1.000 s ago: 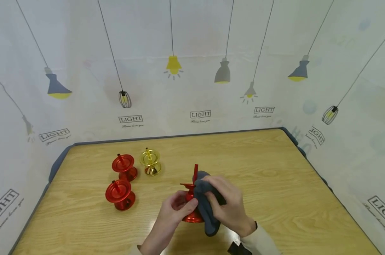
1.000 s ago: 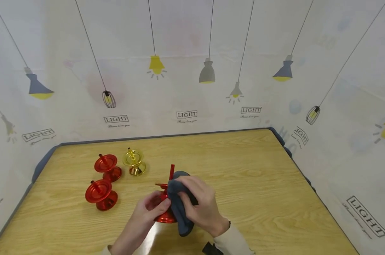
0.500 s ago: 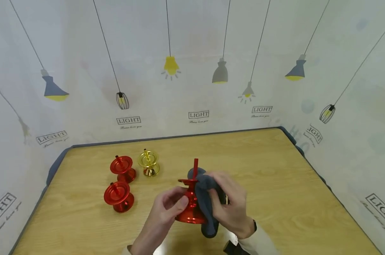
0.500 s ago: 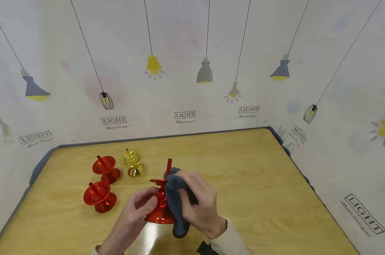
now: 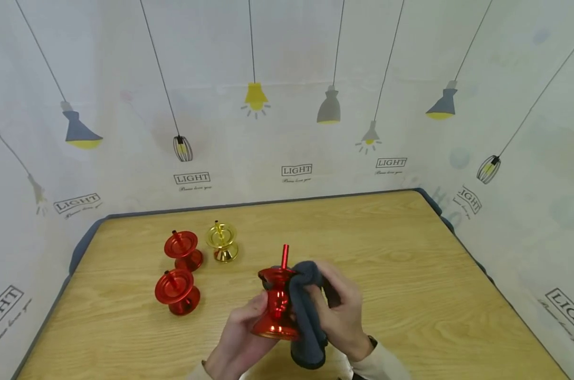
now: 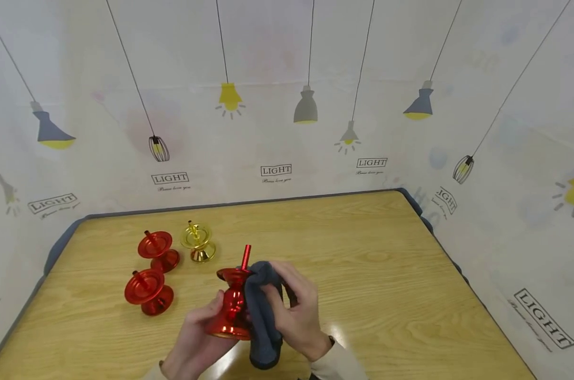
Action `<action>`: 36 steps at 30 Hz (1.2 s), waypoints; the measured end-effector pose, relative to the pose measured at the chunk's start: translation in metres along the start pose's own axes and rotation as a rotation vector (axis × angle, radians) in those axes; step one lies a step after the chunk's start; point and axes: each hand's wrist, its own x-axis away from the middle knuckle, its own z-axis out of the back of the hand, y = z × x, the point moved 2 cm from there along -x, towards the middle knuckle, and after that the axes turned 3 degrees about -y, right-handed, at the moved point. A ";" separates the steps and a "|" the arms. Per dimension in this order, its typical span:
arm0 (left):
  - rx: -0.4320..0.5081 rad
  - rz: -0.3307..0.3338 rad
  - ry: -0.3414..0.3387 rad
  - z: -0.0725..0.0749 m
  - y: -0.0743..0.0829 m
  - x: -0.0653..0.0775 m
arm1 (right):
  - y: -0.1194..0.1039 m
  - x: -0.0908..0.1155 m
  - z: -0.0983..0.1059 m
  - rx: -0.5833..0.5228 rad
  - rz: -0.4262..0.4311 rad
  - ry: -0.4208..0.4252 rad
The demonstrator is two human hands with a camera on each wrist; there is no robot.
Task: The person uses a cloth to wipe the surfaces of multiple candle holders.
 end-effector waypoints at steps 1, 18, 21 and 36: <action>0.006 0.004 -0.006 0.001 -0.001 0.000 | 0.001 0.000 0.001 0.009 -0.002 -0.002; -0.695 0.001 0.491 -0.003 0.009 -0.002 | -0.010 -0.008 0.001 0.341 0.222 -0.104; -0.503 -0.013 0.318 0.002 0.006 0.001 | -0.009 -0.006 0.001 0.255 0.180 -0.098; -0.617 -0.045 0.419 -0.003 0.005 0.001 | -0.008 -0.008 0.007 0.359 0.191 -0.086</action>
